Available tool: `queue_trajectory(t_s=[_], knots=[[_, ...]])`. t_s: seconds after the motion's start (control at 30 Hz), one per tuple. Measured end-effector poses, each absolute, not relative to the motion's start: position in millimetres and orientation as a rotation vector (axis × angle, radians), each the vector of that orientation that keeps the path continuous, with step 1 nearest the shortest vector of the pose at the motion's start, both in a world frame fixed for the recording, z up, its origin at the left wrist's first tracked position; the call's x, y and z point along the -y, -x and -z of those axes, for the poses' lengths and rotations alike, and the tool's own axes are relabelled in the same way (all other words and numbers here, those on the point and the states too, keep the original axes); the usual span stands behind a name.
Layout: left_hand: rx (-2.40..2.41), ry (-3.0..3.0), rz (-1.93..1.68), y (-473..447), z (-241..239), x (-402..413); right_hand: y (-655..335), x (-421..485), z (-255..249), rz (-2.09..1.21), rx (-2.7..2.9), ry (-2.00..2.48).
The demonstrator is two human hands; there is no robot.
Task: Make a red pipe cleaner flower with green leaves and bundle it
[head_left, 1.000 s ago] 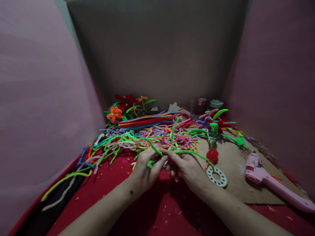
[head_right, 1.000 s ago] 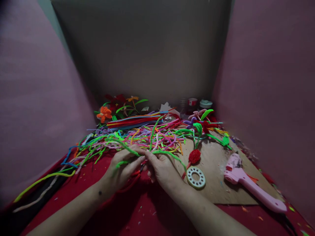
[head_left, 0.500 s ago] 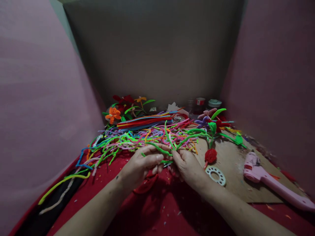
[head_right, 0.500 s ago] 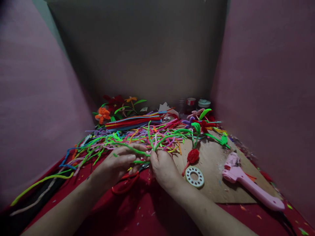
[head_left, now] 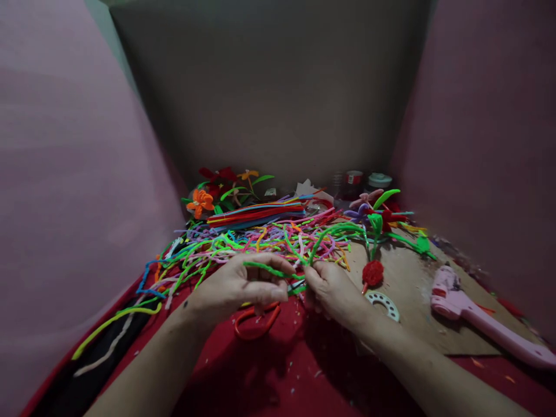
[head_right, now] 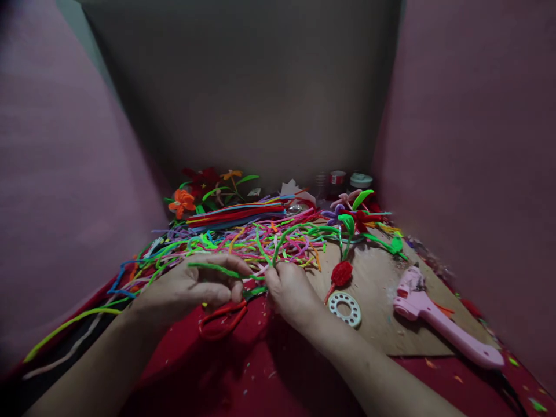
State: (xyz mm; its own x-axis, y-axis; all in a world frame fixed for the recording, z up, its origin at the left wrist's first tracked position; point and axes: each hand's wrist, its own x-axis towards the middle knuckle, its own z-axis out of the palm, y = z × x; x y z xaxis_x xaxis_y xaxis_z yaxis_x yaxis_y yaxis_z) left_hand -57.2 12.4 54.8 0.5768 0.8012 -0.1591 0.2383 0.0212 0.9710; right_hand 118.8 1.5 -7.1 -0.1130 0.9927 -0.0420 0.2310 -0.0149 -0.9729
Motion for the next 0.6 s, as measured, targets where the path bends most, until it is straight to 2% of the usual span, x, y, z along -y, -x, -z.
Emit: queue_trajectory(t_s=[0.2, 0.4, 0.53, 0.6], knots=[[-0.894, -1.658, -0.347, 63, -59, -11, -119, -2, 2, -1.242, 1.493, 1.423], [-0.928, -1.478, -0.671, 54, -40, -21, -116, 7, -1, -1.139, 1.748, 1.346], [-0.949, -1.473, -0.607, 43, -31, -17, -113, 12, 0, -1.088, 1.845, 1.333], [-0.952, -1.494, -0.61, 40, -29, -16, -113, 12, 2, -1.213, 1.847, 1.329]])
